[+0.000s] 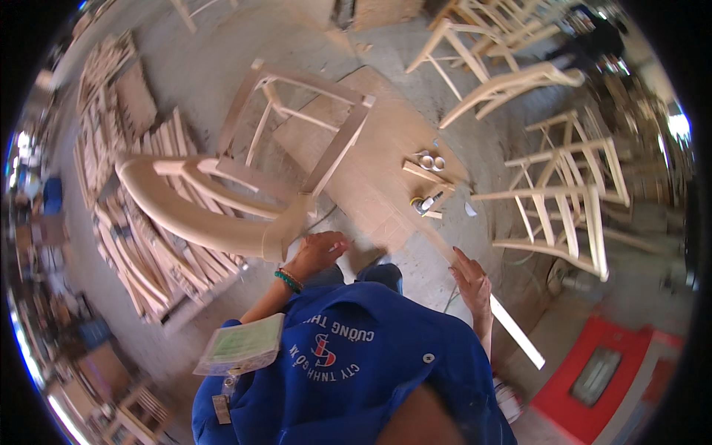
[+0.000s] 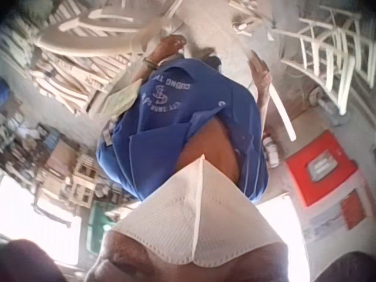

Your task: The person assembles wooden chair frames by fitting slats into the backrest and seat areas. They repeatedly pick up slats, test fit them into the chair frame, and place them on a workbench, moving between the chair and bench throughout the clip.

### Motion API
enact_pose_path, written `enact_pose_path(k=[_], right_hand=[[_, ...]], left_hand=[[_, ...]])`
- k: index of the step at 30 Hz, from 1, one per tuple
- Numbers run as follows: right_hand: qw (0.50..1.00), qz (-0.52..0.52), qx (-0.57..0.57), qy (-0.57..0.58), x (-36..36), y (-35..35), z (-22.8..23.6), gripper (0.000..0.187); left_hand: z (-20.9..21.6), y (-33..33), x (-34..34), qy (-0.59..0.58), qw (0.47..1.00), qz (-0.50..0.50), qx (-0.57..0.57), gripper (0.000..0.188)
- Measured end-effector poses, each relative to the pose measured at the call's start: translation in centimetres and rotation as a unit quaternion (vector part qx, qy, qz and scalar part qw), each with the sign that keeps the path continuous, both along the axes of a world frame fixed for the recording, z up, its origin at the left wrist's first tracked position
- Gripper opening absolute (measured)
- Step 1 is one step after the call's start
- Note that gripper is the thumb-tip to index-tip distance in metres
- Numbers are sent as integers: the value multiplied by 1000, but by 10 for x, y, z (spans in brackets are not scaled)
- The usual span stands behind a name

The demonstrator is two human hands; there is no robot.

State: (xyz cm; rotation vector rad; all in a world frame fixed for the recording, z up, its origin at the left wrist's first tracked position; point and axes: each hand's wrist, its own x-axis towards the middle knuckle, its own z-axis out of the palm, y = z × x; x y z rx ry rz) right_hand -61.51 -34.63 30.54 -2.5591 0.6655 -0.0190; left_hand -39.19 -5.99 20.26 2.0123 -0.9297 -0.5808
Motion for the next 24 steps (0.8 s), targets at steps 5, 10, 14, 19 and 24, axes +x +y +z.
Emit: enact_pose_path(k=[5,10,14,19,24], right_hand=[[973,227,-28,42,101,-101,-27,55],[896,442,-36,27,207,-191,-63,55],[836,541,-80,49,297,-236,-97,53],[796,595,-108,33,355,-239,-127,47],[779,623,-67,-29,364,-234,-202,37]], left_hand=[[-15,-22,-5,32,987,145,58,13],[-43,-69,-25,14,941,322,104,14],[-57,-101,20,-57,887,446,102,17],[-99,-117,88,-165,881,423,136,33],[-156,-121,141,-111,909,356,187,55]])
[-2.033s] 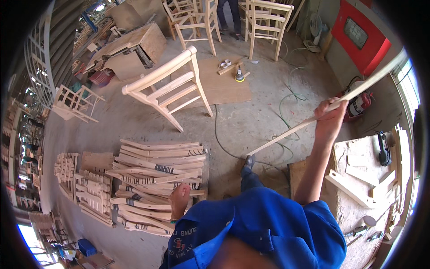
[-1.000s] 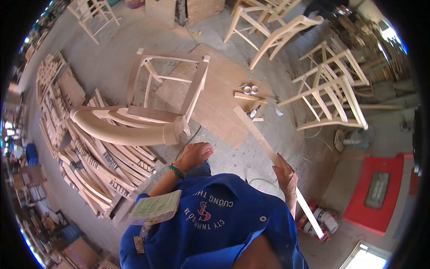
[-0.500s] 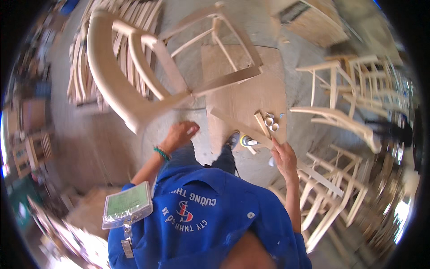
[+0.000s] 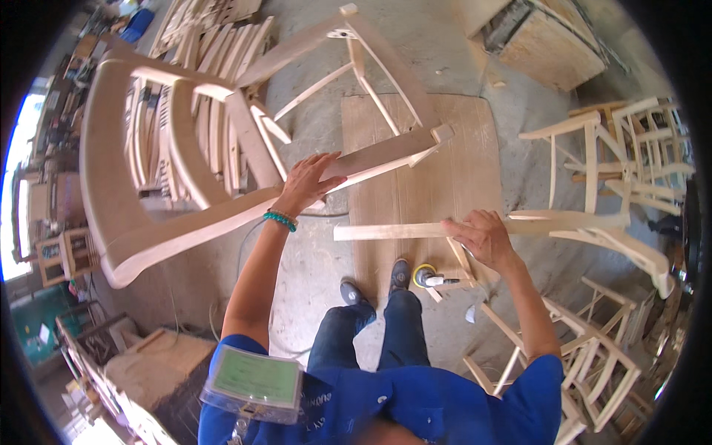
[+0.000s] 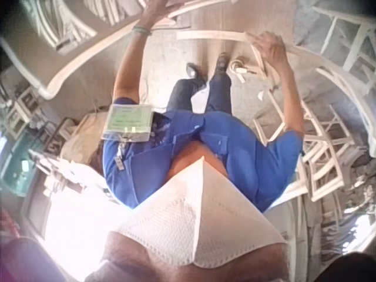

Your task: The person assembles wooden chair frames by fitting slats into the backrest and seat areas. They repeatedly pick up slats, test fit them into the chair frame, and place them on a workbench, moving between the chair and bench throughout the clip.

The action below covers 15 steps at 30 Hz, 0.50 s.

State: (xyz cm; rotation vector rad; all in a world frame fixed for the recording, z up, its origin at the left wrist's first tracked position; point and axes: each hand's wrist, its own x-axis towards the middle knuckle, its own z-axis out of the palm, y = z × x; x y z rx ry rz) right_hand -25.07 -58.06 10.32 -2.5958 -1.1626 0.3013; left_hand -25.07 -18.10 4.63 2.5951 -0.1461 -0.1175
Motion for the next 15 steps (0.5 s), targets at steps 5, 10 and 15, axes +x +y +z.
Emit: enact_pose_path(k=[5,10,15], right_hand=[[998,7,35,-48,2,5,-91,35],[989,39,101,-100,28,22,-140,39],[961,59,204,-176,51,39,-166,43]], left_hand=[[-27,-15,6,-3,999,5,-42,58],[-36,-14,8,4,1000,5,29,58],[-69,5,0,-95,995,-1,9,64]])
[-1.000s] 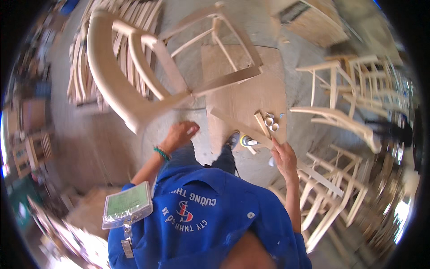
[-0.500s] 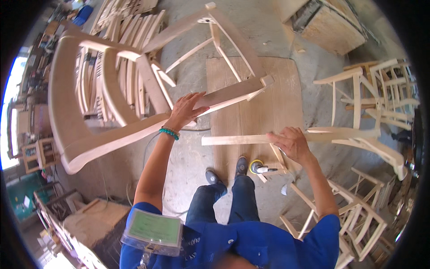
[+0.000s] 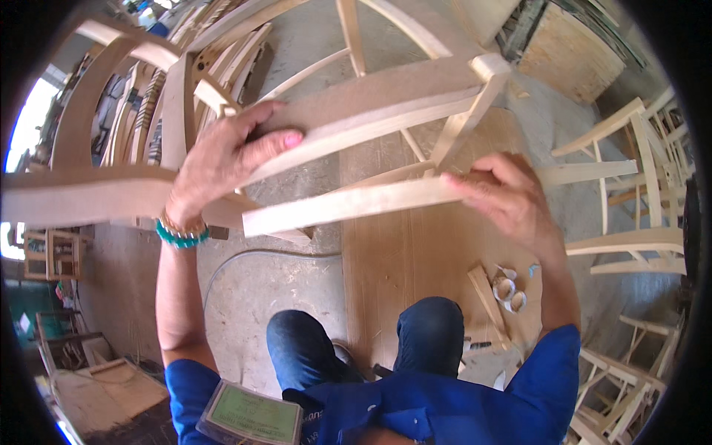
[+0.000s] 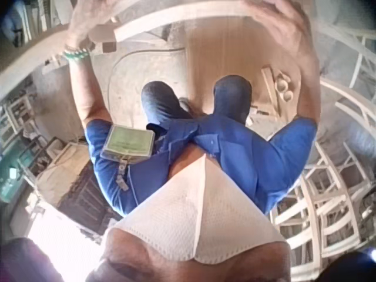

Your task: The person assembles wooden chair frames by fitting slats into the backrest and seat areas. They repeatedly pick up slats, test fit them into the chair frame, and place them on a workbench, moving between the chair and bench throughout the clip.

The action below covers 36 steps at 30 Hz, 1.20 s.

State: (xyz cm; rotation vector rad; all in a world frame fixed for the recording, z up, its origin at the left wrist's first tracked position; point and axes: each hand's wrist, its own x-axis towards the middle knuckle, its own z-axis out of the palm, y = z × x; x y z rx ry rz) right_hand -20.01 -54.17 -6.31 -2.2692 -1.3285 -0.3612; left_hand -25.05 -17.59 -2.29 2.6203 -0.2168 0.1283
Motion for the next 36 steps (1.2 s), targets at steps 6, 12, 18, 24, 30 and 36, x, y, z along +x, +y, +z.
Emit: enact_pose_path(k=[6,12,18,24,30,36], right_hand=[[995,21,64,-70,18,14,-14,40],[986,49,78,-142,25,32,-30,42],[964,34,93,-248,34,31,-54,37],[936,18,40,-349,44,34,-42,36],[929,10,35,-367,38,50,-42,37],[918,39,59,-391,45,55,-43,39]], left_hand=[[2,10,-15,-49,993,-34,-99,53],[3,46,-39,-182,914,-124,341,43],[53,3,-52,103,981,2,162,35],[29,11,-64,43,985,-53,158,37],[27,7,-68,50,980,-57,184,42],[24,7,-75,50,978,-60,193,47]])
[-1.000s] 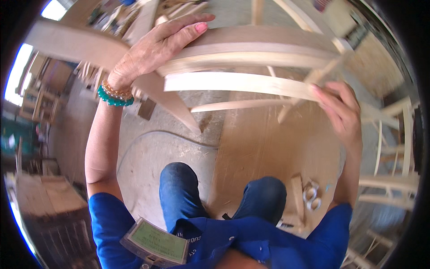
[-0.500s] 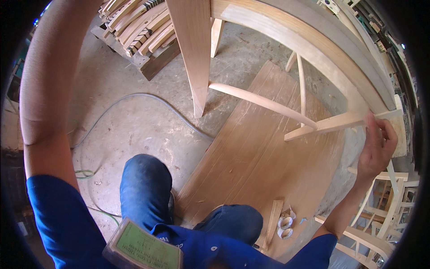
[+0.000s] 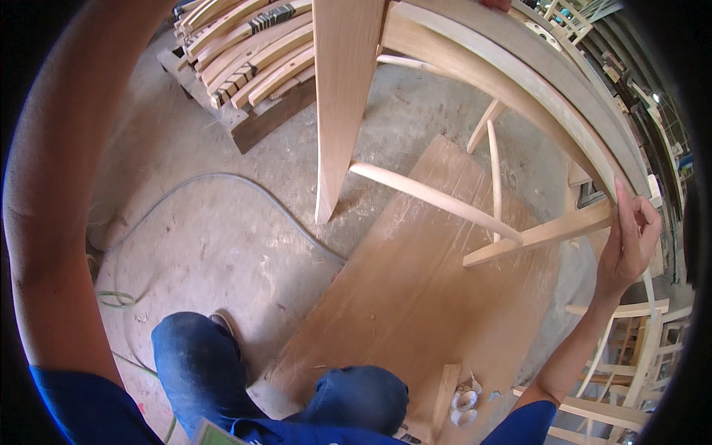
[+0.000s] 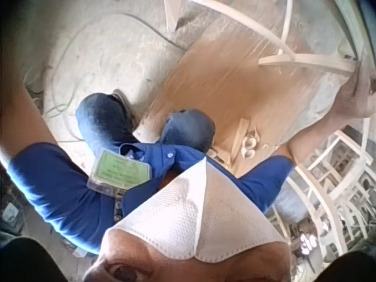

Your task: The person assembles wooden chair frames by fitting slats into the backrest and seat areas. They repeatedly pick up slats, test fit them into the chair frame, and place them on a workbench, moving between the chair and bench throughout the clip.

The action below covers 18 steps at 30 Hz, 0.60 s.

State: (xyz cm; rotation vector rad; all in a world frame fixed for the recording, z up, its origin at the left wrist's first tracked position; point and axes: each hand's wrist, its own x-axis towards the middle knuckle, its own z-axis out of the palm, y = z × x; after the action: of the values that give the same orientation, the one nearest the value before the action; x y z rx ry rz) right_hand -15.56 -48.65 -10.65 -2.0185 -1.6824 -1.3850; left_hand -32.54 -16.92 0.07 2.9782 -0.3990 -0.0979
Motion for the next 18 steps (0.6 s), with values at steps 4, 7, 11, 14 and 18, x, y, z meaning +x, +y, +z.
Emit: enact_pose_path(k=[4,7,11,14,18], right_hand=[[991,-47,-1,-128,7,9,1,40],[979,-101,-20,-174,10,16,1,41],[974,-112,-32,-195,5,24,4,41],[967,-144,-52,-202,3,16,7,42],[966,-153,-74,-193,0,-2,10,43]], left_hand=[[0,2,-3,8,1000,3,7,51],[-1,3,-2,10,1000,-4,11,54],[1,7,0,9,1000,-11,14,58],[3,8,1,10,1000,-14,19,61],[5,9,3,9,1000,-18,24,66]])
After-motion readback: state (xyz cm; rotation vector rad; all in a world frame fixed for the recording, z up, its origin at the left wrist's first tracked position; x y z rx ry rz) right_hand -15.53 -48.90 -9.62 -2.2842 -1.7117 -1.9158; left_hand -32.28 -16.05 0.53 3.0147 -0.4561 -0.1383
